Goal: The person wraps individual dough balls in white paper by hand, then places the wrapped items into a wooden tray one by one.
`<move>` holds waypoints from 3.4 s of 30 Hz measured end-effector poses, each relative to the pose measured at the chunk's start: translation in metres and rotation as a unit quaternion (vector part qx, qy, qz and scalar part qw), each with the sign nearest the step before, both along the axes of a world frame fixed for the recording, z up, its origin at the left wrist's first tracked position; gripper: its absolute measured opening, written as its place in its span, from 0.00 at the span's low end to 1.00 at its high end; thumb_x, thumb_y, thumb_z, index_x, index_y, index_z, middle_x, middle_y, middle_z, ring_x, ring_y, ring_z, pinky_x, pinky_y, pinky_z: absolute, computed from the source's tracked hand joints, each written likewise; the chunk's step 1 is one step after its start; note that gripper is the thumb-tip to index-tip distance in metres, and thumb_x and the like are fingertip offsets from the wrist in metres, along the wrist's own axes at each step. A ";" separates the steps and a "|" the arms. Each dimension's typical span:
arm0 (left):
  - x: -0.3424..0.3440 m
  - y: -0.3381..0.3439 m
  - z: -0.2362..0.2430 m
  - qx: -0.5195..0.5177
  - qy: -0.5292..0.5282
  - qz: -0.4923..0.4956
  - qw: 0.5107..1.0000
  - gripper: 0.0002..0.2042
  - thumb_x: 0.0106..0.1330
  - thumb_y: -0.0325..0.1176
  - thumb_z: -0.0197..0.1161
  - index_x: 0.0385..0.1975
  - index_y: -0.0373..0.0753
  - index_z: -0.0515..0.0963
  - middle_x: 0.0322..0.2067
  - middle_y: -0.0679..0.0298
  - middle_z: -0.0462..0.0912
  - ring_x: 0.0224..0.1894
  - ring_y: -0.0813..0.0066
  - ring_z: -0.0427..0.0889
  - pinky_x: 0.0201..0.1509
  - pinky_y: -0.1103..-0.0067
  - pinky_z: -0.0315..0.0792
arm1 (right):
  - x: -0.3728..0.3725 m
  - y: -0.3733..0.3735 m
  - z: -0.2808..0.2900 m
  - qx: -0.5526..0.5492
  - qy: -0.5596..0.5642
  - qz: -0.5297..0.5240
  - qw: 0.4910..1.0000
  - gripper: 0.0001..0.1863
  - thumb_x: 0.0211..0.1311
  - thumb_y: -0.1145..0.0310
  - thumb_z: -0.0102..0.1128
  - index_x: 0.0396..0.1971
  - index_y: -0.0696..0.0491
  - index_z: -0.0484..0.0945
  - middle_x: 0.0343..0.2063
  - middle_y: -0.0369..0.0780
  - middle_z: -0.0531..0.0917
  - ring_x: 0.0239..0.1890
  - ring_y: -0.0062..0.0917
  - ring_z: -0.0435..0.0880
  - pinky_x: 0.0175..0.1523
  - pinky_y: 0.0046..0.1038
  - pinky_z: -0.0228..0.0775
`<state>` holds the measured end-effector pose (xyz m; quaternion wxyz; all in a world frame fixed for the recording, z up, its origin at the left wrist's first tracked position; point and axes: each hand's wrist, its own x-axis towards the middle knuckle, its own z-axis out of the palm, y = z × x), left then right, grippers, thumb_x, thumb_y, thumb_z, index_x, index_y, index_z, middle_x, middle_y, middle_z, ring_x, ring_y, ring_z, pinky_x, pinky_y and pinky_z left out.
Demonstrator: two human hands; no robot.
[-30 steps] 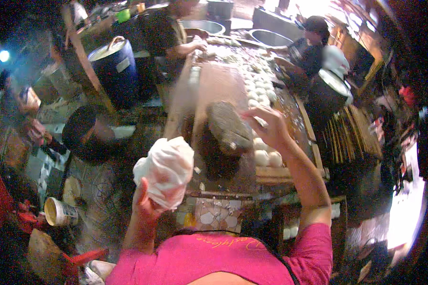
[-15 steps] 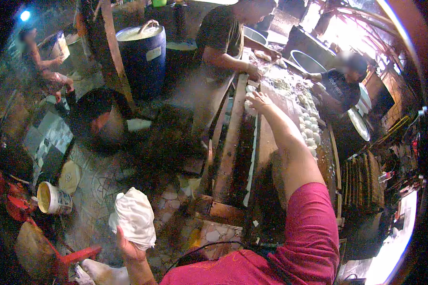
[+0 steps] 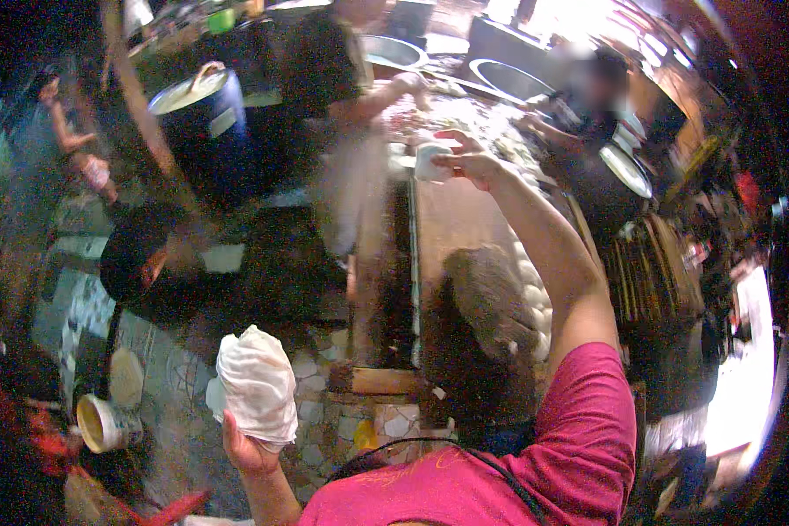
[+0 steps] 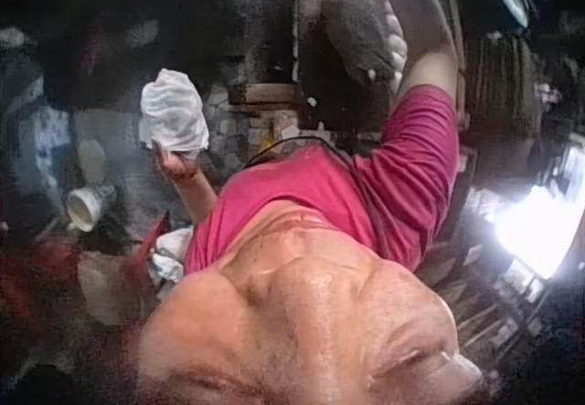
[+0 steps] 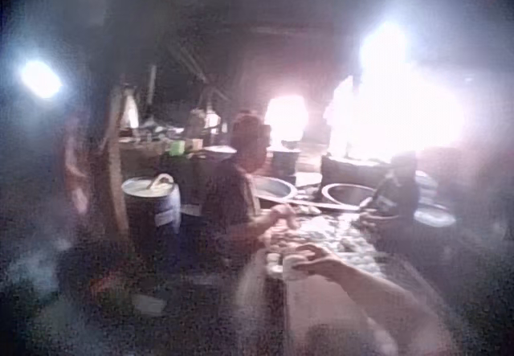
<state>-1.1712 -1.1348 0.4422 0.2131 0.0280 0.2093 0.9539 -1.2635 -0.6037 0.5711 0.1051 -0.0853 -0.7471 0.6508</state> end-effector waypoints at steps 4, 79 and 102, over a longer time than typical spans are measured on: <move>0.018 0.014 0.030 -0.014 0.021 -0.089 0.996 0.35 0.61 0.46 0.56 0.63 0.36 0.49 0.60 0.55 0.60 0.61 0.53 0.61 0.61 0.54 0.58 | 0.158 -0.040 0.013 -0.208 0.075 -0.075 0.972 0.34 0.49 0.69 0.67 0.57 0.55 0.63 0.43 0.39 0.76 0.42 0.21 0.77 0.42 0.23 0.74; 0.267 0.213 0.083 0.065 -0.057 -0.604 0.792 0.31 0.67 0.57 0.33 0.58 0.35 0.58 0.54 0.52 0.68 0.54 0.57 0.71 0.58 0.61 0.66 | 0.524 -0.254 -0.011 0.604 0.098 -0.316 0.725 0.15 0.46 0.69 0.59 0.38 0.50 0.77 0.38 0.38 0.79 0.44 0.33 0.75 0.49 0.31 0.66; 0.256 0.208 0.082 -0.031 0.004 -0.586 0.810 0.26 0.66 0.46 0.50 0.57 0.32 0.60 0.52 0.52 0.71 0.52 0.59 0.74 0.55 0.65 0.70 | 0.521 -0.236 0.000 0.473 0.124 -0.238 0.839 0.07 0.49 0.70 0.61 0.30 0.51 0.76 0.29 0.36 0.79 0.36 0.30 0.79 0.51 0.34 0.64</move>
